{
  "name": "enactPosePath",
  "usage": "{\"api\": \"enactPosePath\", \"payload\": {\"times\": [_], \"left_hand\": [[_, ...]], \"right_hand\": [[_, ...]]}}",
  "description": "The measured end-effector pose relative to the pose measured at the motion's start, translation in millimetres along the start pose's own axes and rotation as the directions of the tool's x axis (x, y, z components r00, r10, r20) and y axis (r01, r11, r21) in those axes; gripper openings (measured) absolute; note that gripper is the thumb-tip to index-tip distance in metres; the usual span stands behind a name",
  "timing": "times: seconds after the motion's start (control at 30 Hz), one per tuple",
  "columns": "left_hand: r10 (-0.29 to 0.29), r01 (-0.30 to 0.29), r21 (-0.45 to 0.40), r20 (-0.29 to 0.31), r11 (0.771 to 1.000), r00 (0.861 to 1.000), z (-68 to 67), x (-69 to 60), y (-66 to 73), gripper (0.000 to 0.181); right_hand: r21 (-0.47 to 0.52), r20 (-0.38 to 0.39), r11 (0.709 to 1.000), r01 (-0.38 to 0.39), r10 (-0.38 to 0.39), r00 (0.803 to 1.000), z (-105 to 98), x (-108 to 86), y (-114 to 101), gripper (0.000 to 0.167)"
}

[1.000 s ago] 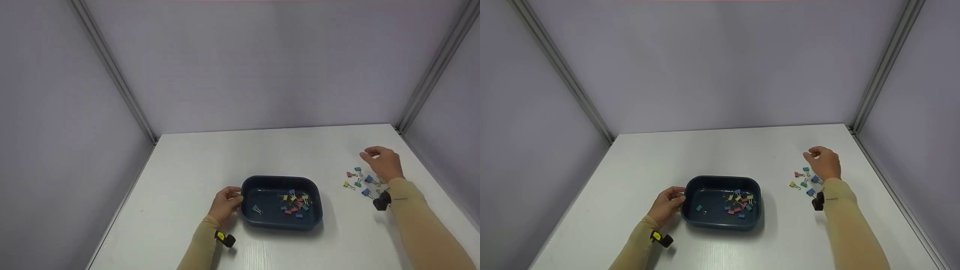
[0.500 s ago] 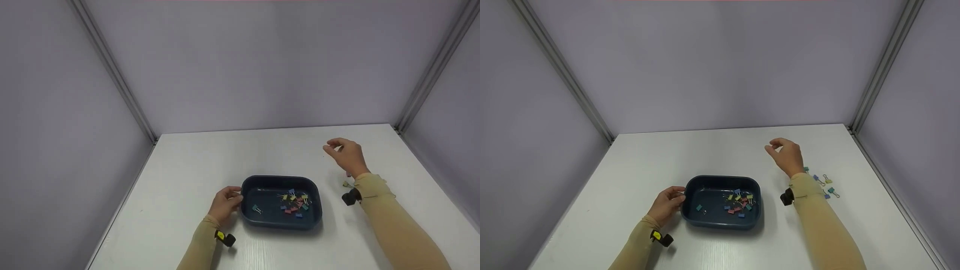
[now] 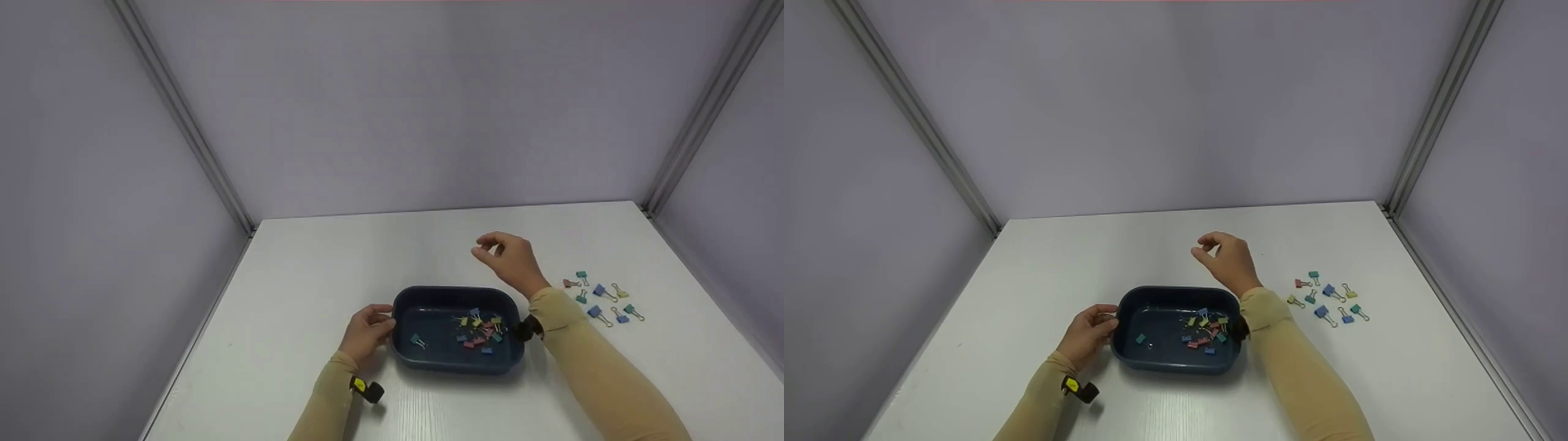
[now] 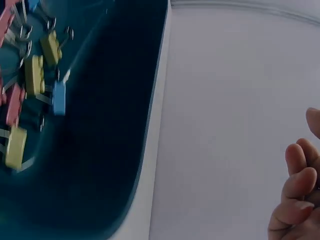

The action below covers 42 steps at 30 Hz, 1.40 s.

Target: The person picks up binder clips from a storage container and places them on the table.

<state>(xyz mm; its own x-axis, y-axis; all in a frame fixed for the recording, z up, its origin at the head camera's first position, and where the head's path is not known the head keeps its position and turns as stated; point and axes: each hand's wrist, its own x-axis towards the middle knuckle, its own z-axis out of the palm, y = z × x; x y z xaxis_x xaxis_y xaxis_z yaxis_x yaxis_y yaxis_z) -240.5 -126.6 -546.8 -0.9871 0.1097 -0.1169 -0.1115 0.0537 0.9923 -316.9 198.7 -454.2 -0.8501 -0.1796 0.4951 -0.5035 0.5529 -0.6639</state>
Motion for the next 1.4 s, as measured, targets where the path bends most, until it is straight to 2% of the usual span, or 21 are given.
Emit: {"api": "enactPosePath", "payload": {"times": [0.3, 0.53, 0.8, 1.03, 1.3, 1.4], "left_hand": [[0.0, 0.0, 0.015, -0.005, 1.0, 1.0, -2.3, 1.8, -1.0, 0.036], [-0.008, 0.008, 0.008, -0.003, 1.0, 1.0, -2.0, 0.8, -0.9, 0.038], [-0.004, 0.004, -0.002, -0.001, 1.0, 1.0, -2.5, -0.2, -0.4, 0.038], [0.0, 0.0, 0.015, -0.011, 1.0, 1.0, -2.6, 0.5, -2.0, 0.037], [-0.003, 0.003, -0.022, 0.007, 1.0, 1.0, -2.7, -3.9, 6.5, 0.038], [-0.002, 0.002, -0.028, -0.001, 1.0, 1.0, -3.2, 0.9, -1.0, 0.039]], "right_hand": [[0.01, 0.114, 0.996, 0.083, -0.084, 0.99, 46.9, -5.5, -23.6, 0.021], [0.027, 0.23, 0.993, 0.112, -0.115, 0.966, 80.3, -12.4, -32.1, 0.021], [0.045, 0.388, 0.99, 0.133, -0.14, 0.911, 94.8, -19.0, -25.1, 0.028], [0.007, 0.519, 0.984, 0.18, -0.158, 0.84, 106.1, -25.0, -19.7, 0.03], [-0.045, 0.589, 0.98, 0.194, -0.13, 0.797, 114.8, -28.5, -14.2, 0.033], [-0.05, 0.612, 0.979, 0.199, -0.127, 0.781, 117.2, -29.4, -12.5, 0.035]]}}
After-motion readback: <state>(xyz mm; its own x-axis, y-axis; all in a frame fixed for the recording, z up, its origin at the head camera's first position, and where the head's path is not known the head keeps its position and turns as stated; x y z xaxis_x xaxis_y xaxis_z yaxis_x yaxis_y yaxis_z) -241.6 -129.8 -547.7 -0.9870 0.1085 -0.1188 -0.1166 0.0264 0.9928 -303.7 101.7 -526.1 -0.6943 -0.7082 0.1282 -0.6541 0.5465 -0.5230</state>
